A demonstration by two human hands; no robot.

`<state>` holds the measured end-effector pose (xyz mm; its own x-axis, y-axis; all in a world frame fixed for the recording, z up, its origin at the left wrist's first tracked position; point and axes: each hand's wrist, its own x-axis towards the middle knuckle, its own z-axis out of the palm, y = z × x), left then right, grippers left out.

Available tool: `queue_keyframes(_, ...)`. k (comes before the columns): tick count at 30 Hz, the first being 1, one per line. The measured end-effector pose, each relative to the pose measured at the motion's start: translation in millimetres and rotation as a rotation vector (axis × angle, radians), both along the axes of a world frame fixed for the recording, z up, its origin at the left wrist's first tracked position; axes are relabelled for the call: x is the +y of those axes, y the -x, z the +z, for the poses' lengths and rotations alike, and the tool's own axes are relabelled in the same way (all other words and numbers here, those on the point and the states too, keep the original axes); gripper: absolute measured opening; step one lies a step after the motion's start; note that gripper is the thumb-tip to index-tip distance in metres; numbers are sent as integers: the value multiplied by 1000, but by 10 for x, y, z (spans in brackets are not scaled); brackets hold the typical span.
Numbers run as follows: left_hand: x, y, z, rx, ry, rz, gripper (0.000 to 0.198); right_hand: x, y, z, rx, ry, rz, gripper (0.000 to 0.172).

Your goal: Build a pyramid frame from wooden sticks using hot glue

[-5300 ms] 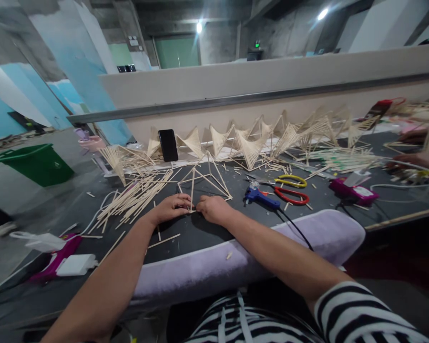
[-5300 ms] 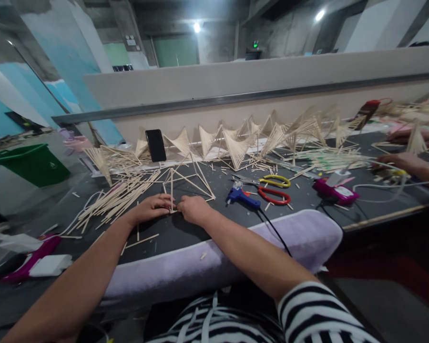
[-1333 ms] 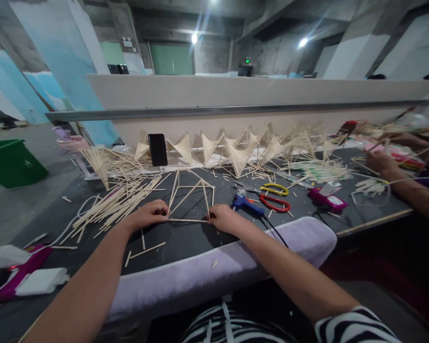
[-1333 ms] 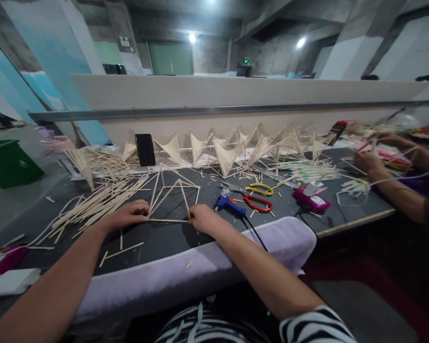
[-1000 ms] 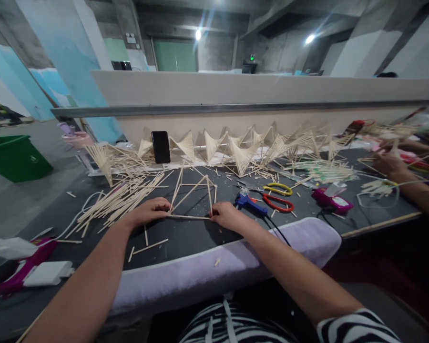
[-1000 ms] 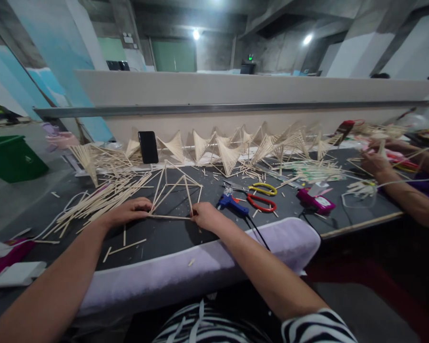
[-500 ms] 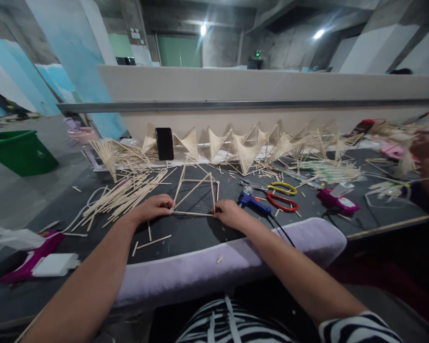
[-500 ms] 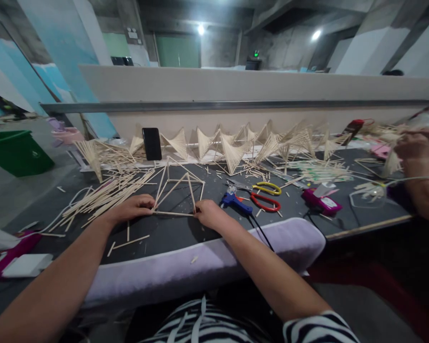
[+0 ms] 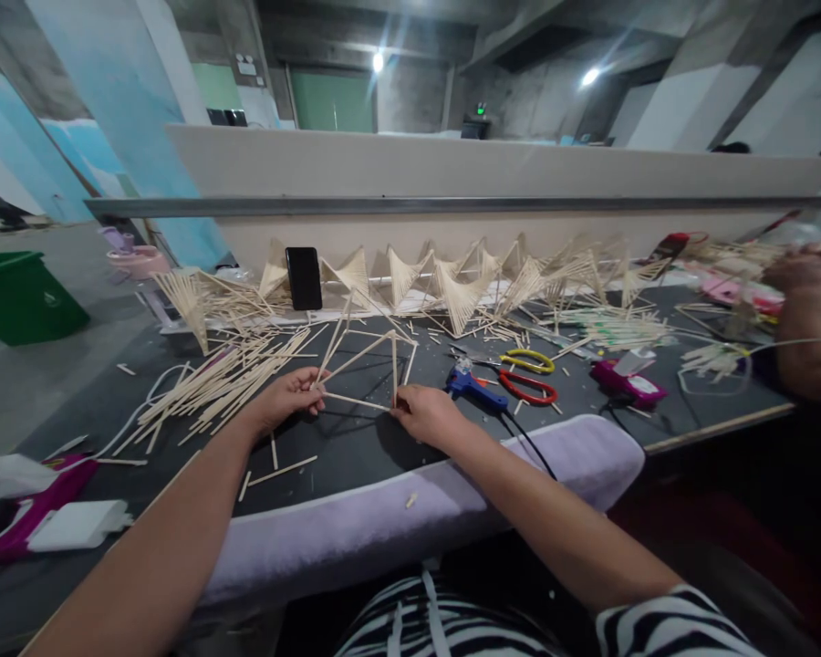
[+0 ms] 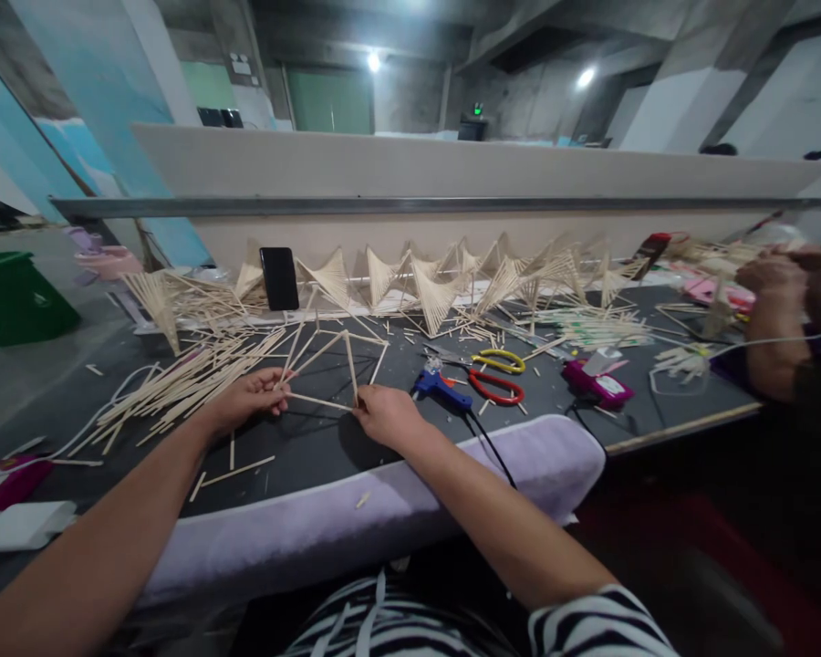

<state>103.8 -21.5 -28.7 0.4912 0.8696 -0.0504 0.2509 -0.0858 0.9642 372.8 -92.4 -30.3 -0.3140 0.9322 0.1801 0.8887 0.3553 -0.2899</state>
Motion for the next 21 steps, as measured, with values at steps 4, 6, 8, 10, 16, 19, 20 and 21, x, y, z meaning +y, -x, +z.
queue_keyframes(4,3,-49,-12,-136,28,84,51,-45,85,17,-15,16,-29,16)
queue_keyframes(6,-14,-66,9,-198,54,120,58,-59,143,20,-1,50,-51,16)
queue_keyframes(8,-37,-87,38,-237,82,154,68,-69,214,21,19,80,-77,15)
queue_keyframes(10,-56,-108,61,-262,105,192,80,-74,297,14,45,101,-94,14)
queue_keyframes(16,-53,-124,63,-338,153,271,96,-88,562,-55,215,140,-3,21)
queue_keyframes(19,-35,-106,29,-340,166,240,82,-157,627,-56,263,154,64,29)
queue_keyframes(20,-26,-100,11,-326,148,227,76,-192,622,-40,259,146,81,30)
queue_keyframes(21,-15,-95,-8,-303,115,217,71,-228,600,-16,253,131,96,29)
